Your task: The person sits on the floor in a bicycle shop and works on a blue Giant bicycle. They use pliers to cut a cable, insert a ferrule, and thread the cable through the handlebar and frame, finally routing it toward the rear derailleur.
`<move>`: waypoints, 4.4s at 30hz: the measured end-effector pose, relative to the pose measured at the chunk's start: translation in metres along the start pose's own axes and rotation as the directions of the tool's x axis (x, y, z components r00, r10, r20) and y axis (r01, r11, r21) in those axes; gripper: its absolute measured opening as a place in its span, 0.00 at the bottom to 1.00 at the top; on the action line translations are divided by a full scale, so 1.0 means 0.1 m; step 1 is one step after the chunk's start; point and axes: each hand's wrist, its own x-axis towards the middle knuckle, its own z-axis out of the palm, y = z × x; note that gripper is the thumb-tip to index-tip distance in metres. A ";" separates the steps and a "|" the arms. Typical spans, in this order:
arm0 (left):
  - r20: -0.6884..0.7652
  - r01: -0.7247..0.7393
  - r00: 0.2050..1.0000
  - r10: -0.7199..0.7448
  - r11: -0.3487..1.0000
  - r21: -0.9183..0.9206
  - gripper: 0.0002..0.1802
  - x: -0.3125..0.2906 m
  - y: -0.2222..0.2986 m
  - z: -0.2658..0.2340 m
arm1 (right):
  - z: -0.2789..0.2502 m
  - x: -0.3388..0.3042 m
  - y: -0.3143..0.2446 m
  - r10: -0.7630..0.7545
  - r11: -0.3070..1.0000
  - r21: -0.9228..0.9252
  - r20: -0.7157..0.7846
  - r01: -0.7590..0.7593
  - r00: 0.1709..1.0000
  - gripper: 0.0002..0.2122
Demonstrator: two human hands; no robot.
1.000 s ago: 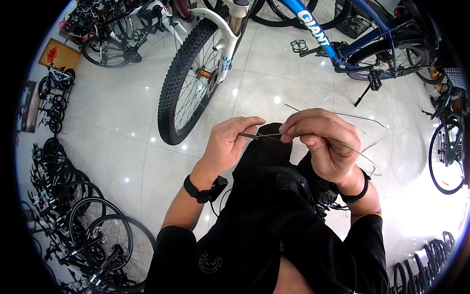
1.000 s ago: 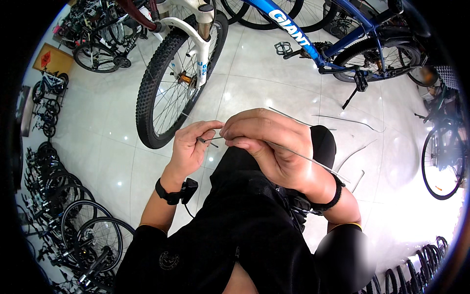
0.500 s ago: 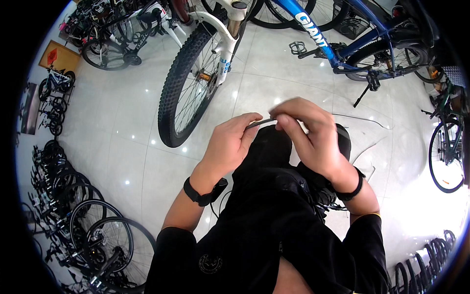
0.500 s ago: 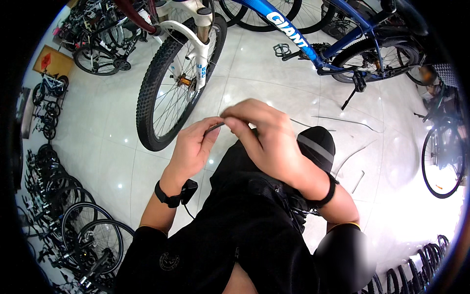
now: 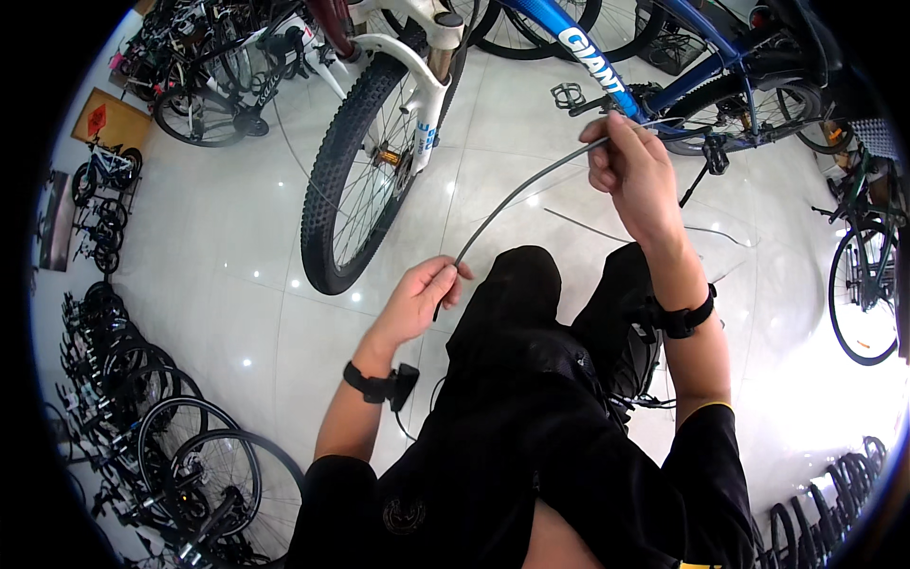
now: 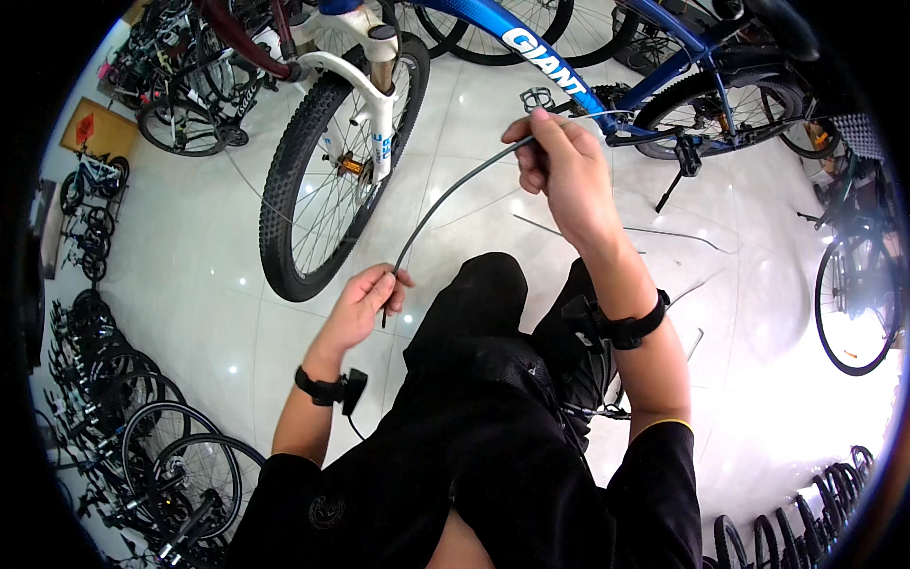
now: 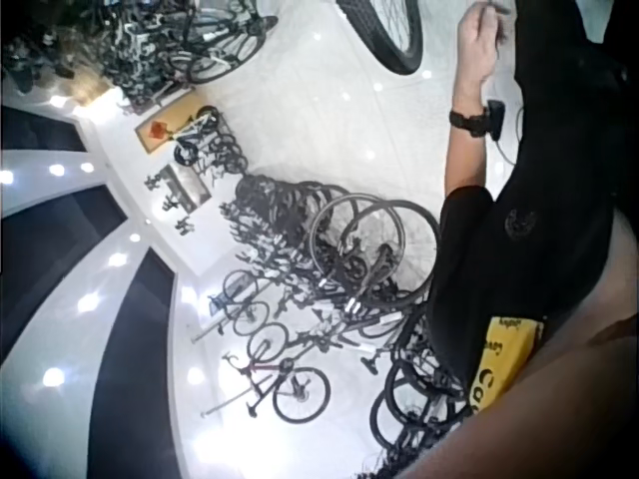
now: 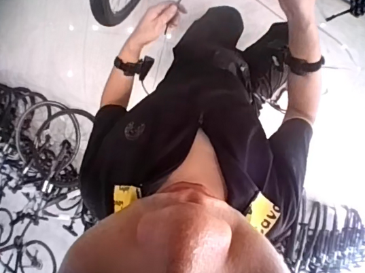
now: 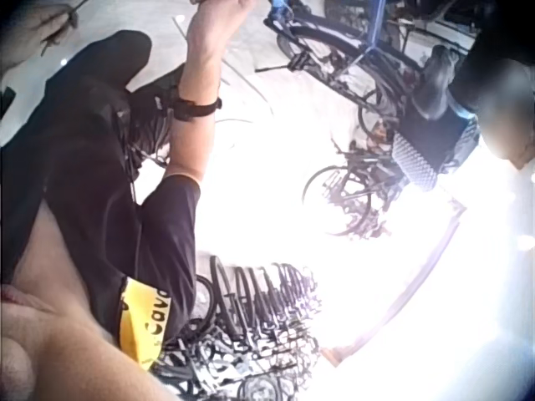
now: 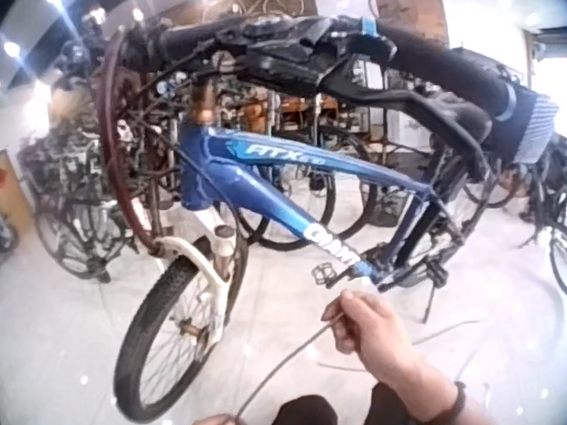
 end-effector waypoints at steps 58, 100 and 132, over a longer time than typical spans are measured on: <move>0.022 -0.015 1.000 0.019 0.990 -0.143 0.24 0.19 -0.22 0.11 | -0.25 0.32 -0.03 -0.045 0.987 0.156 0.033 0.039 0.998 0.21; 0.210 0.412 0.843 -0.495 0.846 0.340 0.18 -1.21 -0.99 -0.40 | 0.65 -0.14 0.05 -0.102 0.993 -0.010 0.447 0.118 0.889 0.10; -0.258 -0.028 0.958 0.125 0.937 0.349 0.11 -0.49 -0.65 -0.14 | 1.12 0.06 0.02 0.006 0.981 -0.134 0.743 0.140 0.669 0.07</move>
